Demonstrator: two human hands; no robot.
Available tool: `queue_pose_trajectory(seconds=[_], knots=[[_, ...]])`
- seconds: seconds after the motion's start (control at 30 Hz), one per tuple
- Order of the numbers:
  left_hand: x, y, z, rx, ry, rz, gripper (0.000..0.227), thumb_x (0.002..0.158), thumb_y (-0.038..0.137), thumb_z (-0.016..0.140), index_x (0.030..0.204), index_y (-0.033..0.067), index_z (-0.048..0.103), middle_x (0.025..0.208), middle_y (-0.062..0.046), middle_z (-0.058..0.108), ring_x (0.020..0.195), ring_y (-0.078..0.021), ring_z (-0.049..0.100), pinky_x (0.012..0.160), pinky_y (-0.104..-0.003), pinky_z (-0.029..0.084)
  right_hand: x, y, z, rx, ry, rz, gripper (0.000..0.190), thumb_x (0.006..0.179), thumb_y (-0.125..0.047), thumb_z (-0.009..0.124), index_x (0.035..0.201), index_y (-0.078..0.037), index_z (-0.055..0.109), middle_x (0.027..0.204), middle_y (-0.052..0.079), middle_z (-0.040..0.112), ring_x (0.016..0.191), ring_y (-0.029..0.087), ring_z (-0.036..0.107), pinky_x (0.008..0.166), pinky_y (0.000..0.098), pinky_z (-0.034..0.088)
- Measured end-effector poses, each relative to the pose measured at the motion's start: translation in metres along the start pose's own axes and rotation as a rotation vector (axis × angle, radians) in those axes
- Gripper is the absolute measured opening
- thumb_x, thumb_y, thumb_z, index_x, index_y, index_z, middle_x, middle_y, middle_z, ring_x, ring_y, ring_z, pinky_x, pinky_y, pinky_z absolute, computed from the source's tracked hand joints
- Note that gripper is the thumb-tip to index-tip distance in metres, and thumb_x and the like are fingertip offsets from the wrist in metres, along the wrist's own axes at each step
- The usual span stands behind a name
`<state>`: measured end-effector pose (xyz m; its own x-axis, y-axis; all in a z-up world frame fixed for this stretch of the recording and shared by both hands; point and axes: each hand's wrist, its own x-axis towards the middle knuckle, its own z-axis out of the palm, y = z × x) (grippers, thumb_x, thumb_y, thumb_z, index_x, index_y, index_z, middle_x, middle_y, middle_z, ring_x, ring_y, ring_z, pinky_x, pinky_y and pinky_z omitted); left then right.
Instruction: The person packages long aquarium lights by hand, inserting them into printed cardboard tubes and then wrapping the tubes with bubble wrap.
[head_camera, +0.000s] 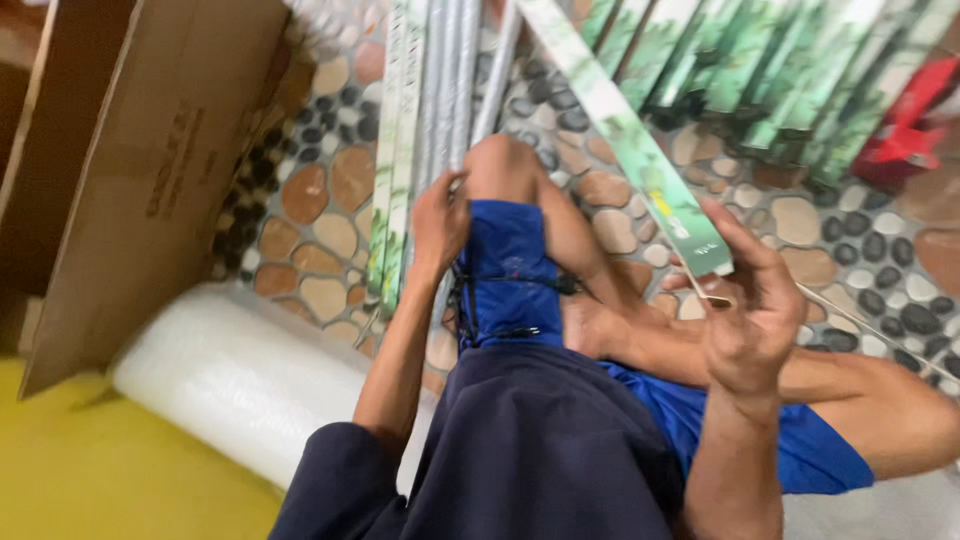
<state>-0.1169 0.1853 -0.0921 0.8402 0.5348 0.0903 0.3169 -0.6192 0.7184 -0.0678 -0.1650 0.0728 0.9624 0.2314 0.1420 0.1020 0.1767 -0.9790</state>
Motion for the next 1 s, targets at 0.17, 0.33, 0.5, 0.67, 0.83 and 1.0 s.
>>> queue_pose_trajectory(seconds=[0.17,0.33,0.5,0.67,0.83,1.0], knots=[[-0.13,-0.171,-0.083,0.523,-0.124,-0.609,0.046,0.097,0.047,0.057,0.126,0.0143,0.069,0.123,-0.018,0.073,0.115,-0.0435,0.067,0.093,-0.057,0.05,-0.033,0.074,-0.028,-0.101,-0.006,0.191,0.055,0.095,-0.004,0.07,0.146,0.008,0.051,0.147,0.023,0.059,0.095,0.031,0.07,0.076,0.0345,0.064],[-0.207,-0.272,-0.079,0.307,-0.302,-1.019,0.08,0.073,0.055,0.088,0.141,0.0237,0.062,0.128,-0.014,0.074,0.12,-0.0362,0.071,0.097,-0.055,0.057,-0.053,0.163,-0.037,0.024,0.027,0.238,0.047,0.099,0.021,0.058,0.143,0.007,0.052,0.137,0.021,0.065,0.099,0.031,0.074,0.072,0.0396,0.069],[-0.208,-0.239,-0.04,-0.314,0.051,-1.067,0.059,0.073,0.016,0.091,0.127,0.0105,0.067,0.096,-0.012,0.073,0.069,-0.0241,0.074,0.04,-0.032,0.047,-0.055,0.183,-0.023,0.064,0.009,0.26,0.039,0.103,0.016,0.057,0.141,0.005,0.054,0.137,0.02,0.067,0.097,0.029,0.075,0.073,0.0419,0.071],[-0.174,-0.19,-0.036,-0.133,-0.019,-1.084,0.095,0.081,0.039,0.093,0.157,0.0118,0.043,0.154,-0.022,0.057,0.14,-0.0446,0.056,0.109,-0.067,0.045,-0.059,0.189,-0.031,0.086,0.181,0.281,0.039,0.103,0.015,0.057,0.14,0.004,0.057,0.123,0.018,0.07,0.094,0.031,0.075,0.069,0.0403,0.07],[-0.16,-0.144,-0.06,0.173,-0.058,-0.995,0.095,0.088,0.036,0.085,0.159,0.0169,0.024,0.141,-0.029,0.064,0.133,-0.0517,0.059,0.11,-0.067,0.044,-0.062,0.201,-0.058,0.076,0.339,0.267,0.036,0.105,0.011,0.061,0.139,0.001,0.059,0.119,0.018,0.07,0.093,0.027,0.076,0.071,0.0373,0.07],[-0.159,-0.162,-0.061,0.416,-0.187,-0.875,0.071,0.088,0.051,0.078,0.142,0.0126,0.051,0.124,-0.029,0.073,0.123,-0.0492,0.067,0.103,-0.061,0.05,-0.072,0.197,-0.058,0.051,0.386,0.278,0.035,0.105,0.015,0.056,0.137,0.002,0.06,0.115,0.022,0.071,0.094,0.032,0.076,0.068,0.0387,0.069]])
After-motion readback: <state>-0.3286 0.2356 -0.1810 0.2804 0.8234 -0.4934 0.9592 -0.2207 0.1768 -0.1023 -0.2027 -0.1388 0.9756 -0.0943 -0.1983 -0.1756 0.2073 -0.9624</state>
